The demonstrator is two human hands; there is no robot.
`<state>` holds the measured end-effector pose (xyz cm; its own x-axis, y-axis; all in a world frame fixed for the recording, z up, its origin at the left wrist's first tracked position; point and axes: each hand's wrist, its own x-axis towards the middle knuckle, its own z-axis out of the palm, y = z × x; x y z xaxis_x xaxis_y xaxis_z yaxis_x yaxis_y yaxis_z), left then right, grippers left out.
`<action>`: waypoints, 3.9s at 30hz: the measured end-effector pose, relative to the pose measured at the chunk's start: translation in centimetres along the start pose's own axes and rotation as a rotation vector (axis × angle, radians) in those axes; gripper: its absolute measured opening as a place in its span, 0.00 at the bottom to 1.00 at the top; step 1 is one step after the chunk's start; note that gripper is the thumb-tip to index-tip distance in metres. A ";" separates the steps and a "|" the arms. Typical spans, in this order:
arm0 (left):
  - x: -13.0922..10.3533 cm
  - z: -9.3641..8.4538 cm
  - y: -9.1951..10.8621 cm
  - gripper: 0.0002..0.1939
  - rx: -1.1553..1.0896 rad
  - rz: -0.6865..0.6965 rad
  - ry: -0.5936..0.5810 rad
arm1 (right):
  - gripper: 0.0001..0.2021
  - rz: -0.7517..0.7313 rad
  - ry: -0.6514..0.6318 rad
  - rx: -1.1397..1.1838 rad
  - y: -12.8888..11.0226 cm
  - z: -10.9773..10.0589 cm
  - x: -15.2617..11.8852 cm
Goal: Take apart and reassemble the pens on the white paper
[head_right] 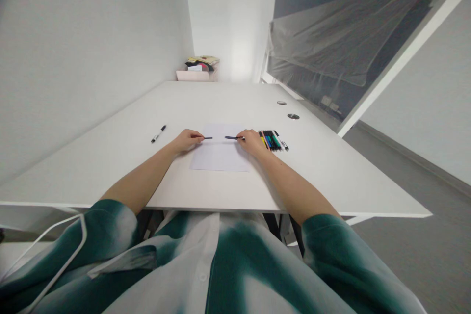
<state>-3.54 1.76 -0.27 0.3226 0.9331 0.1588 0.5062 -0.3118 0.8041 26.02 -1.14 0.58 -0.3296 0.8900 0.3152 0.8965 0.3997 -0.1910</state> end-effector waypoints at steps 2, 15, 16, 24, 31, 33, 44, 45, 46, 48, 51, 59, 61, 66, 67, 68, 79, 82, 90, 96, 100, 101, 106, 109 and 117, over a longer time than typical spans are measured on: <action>0.0 0.0 -0.1 0.15 -0.014 0.001 0.008 | 0.14 0.004 -0.011 -0.005 -0.1 -0.1 0.0; -0.1 -0.2 0.4 0.15 -0.004 -0.003 -0.003 | 0.13 0.010 0.000 0.012 -0.3 0.0 -0.1; -0.1 -0.2 0.4 0.14 -0.008 -0.003 -0.001 | 0.13 0.006 0.004 0.012 -0.2 0.0 0.0; 0.1 0.0 0.0 0.14 -0.035 -0.011 0.008 | 0.12 -0.009 0.022 0.048 0.2 0.3 0.1; 0.0 -0.1 0.2 0.15 -0.031 -0.003 -0.003 | 0.12 -0.019 0.037 0.064 0.6 0.7 0.2; 0.0 -0.2 0.3 0.14 -0.026 -0.002 -0.004 | 0.12 -0.021 0.040 0.080 0.7 0.9 0.3; -0.3 0.7 1.3 0.15 0.065 0.038 -0.083 | 0.14 -0.149 0.001 0.203 -0.4 1.1 0.0; -0.3 0.8 1.4 0.16 0.081 0.042 -0.087 | 0.14 -0.151 -0.009 0.204 -0.6 1.1 0.0; -0.3 1.0 1.5 0.16 0.094 0.048 -0.090 | 0.14 -0.152 -0.020 0.204 -0.8 1.1 0.0; -0.3 1.3 1.7 0.16 0.115 0.064 -0.094 | 0.15 -0.152 -0.032 0.199 -1.3 1.1 0.0; -0.3 1.8 1.9 0.14 0.131 0.090 -0.090 | 0.16 -0.157 -0.035 0.177 -1.9 1.3 -0.1; -0.5 3.2 2.4 0.14 0.140 0.113 -0.068 | 0.15 -0.197 -0.054 0.183 -3.1 1.5 -0.3; -0.4 3.3 2.4 0.15 0.127 0.113 -0.070 | 0.15 -0.191 -0.054 0.180 -3.1 1.4 -0.3; -0.3 3.4 2.4 0.18 0.059 0.102 -0.103 | 0.15 -0.152 -0.029 0.163 -2.9 1.3 -0.3; -0.4 3.4 2.4 0.18 0.037 0.098 -0.109 | 0.15 -0.142 -0.025 0.163 -3.0 1.3 -0.3; -0.4 3.5 2.3 0.18 0.013 0.091 -0.112 | 0.15 -0.132 -0.024 0.165 -3.0 1.4 -0.3; -0.7 3.6 2.5 0.07 -0.166 0.036 -0.082 | 0.11 -0.064 -0.024 0.137 -3.2 1.4 -0.5; -0.7 3.6 2.4 0.07 -0.152 0.045 -0.070 | 0.11 -0.128 -0.005 0.134 -3.0 1.4 -0.5; -0.4 3.9 2.3 0.07 -0.038 0.117 -0.014 | 0.15 -0.148 -0.063 0.075 -3.7 1.1 -0.7; -0.2 3.9 2.1 0.10 0.037 0.132 -0.002 | 0.13 -0.055 -0.062 0.087 -4.1 0.9 -0.9; -0.4 3.7 2.2 0.15 0.120 0.118 -0.020 | 0.10 -0.061 -0.050 0.091 -3.8 1.0 -0.8; -0.4 3.7 2.2 0.16 0.147 0.108 -0.037 | 0.10 -0.065 -0.048 0.095 -3.7 1.0 -0.8; -0.5 3.7 2.0 0.21 0.194 0.102 -0.086 | 0.11 -0.055 -0.042 0.094 -3.6 1.1 -0.8; -0.5 3.7 2.0 0.19 0.190 0.112 -0.084 | 0.10 -0.077 -0.041 0.100 -3.6 1.1 -0.8; -0.7 3.6 2.7 0.16 0.187 0.095 -0.067 | 0.10 -0.150 -0.016 0.106 -3.4 1.1 -0.7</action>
<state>0.47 -0.33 -0.28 0.4252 0.8859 0.1855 0.6082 -0.4314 0.6663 22.89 -2.85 0.00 -0.4630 0.8215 0.3328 0.8007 0.5486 -0.2404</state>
